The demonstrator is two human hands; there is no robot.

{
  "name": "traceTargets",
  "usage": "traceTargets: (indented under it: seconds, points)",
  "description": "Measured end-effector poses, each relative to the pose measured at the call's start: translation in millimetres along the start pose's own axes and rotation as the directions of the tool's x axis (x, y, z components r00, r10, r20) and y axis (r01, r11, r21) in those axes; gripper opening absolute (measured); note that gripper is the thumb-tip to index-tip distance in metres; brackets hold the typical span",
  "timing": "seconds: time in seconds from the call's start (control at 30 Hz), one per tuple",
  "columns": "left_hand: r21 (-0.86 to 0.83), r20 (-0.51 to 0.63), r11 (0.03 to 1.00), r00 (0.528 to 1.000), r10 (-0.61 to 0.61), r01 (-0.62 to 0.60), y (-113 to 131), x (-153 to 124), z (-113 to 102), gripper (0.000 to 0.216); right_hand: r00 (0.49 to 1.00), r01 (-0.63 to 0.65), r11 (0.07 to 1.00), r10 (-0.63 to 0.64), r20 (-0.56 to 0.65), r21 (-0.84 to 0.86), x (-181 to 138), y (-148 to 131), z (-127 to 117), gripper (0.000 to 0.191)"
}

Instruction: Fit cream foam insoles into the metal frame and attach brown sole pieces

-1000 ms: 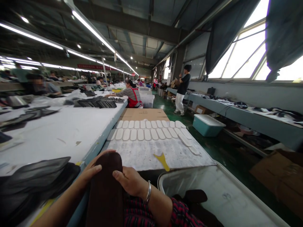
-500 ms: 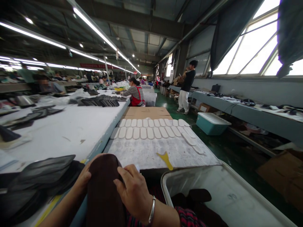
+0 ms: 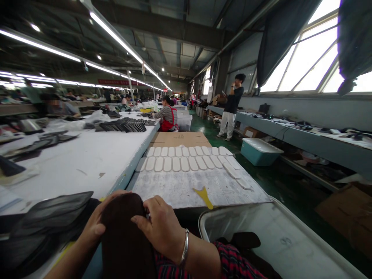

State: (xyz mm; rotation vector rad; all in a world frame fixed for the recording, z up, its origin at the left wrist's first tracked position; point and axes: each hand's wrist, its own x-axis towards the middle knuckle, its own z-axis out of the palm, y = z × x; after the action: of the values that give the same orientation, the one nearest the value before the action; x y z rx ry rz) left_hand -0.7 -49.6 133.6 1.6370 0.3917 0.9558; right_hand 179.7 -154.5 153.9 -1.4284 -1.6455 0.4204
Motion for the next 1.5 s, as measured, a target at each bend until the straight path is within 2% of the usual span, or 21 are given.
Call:
traceTargets:
  seconds: [0.1, 0.23, 0.4, 0.57, 0.63, 0.7, 0.77, 0.83, 0.9, 0.97, 1.03, 1.13, 1.23, 1.33, 1.5]
  points:
    - [-0.018, 0.055, 1.0, 0.998, 0.021, -0.02, -0.4, -1.3, -0.8, 0.076, 0.999, 0.025, 0.998, -0.023, 0.042, -0.063, 7.0, -1.6, -2.9, 0.021]
    - [-0.016, 0.121, 1.0, 0.992, 0.026, -0.024, -1.4, -3.0, -3.5, 0.076, 0.989, 0.062, 0.998, -0.058, 0.134, -0.027, 13.6, 3.6, -1.6, 0.028]
    - [0.009, 0.126, 1.0, 0.992, 0.015, -0.016, -4.2, -5.2, -7.3, 0.077, 0.959, 0.116, 0.993, -0.113, 0.259, 0.007, 21.1, 9.5, -3.2, 0.033]
    - [0.033, 0.095, 0.998, 0.994, 0.049, -0.052, -4.8, -4.8, -7.9, 0.066, 0.957, 0.173, 0.951, -0.101, 0.271, -0.257, 29.2, 5.0, -6.7, 0.041]
    - [0.024, 0.111, 0.997, 0.992, 0.066, -0.069, -4.3, -4.4, -7.7, 0.064, 0.956, 0.207, 0.931, -0.127, 0.265, -0.301, 32.0, 3.9, -6.3, 0.041]
    - [0.012, 0.136, 0.997, 0.988, 0.069, -0.071, -3.5, -4.1, -7.9, 0.063, 0.95, 0.237, 0.935, -0.167, 0.264, -0.264, 35.1, 6.2, -4.1, 0.038]
    - [0.016, 0.151, 0.998, 0.987, 0.061, -0.064, -2.7, -3.7, -8.5, 0.063, 0.943, 0.222, 0.965, -0.176, 0.284, -0.139, 38.3, 12.5, -0.2, 0.038]
    - [0.034, 0.155, 0.998, 0.987, 0.048, -0.053, -2.9, -3.3, -9.8, 0.064, 0.932, 0.132, 0.99, -0.141, 0.333, 0.05, 40.6, 20.8, 4.3, 0.041]
    - [0.05, 0.16, 0.998, 0.987, 0.037, -0.045, -5.3, -3.1, -12.1, 0.066, 0.913, -0.011, 0.974, -0.083, 0.399, 0.227, 40.5, 28.0, 7.2, 0.044]
    - [0.062, 0.139, 0.997, 0.99, 0.027, -0.036, -10.2, -3.4, -14.9, 0.068, 0.905, -0.102, 0.95, -0.035, 0.423, 0.297, 37.3, 31.4, 7.1, 0.046]
    - [0.071, 0.095, 0.997, 0.995, 0.016, -0.023, -16.5, -4.0, -17.4, 0.069, 0.927, -0.066, 0.972, -0.024, 0.374, 0.225, 31.4, 30.8, 4.1, 0.047]
    - [0.07, 0.059, 0.998, 0.998, -0.001, -0.003, -24.2, -3.7, -18.3, 0.069, 0.96, 0.036, 0.999, -0.028, 0.278, -0.024, 22.3, 26.1, -1.7, 0.045]
    - [0.09, 0.07, 0.996, 0.997, 0.016, -0.022, -26.6, -0.6, -15.9, 0.067, 0.958, 0.063, 0.987, -0.018, 0.286, -0.149, 19.4, 23.6, -4.5, 0.046]
    - [0.13, 0.081, 0.99, 0.996, 0.042, -0.052, -25.6, 3.1, -13.6, 0.065, 0.953, 0.088, 0.988, -0.045, 0.299, -0.13, 22.5, 26.1, -4.6, 0.043]
    - [0.157, 0.062, 0.986, 0.997, 0.039, -0.048, -23.7, 5.0, -12.1, 0.066, 0.932, 0.036, 0.995, -0.068, 0.355, 0.096, 25.9, 40.8, 0.8, 0.041]
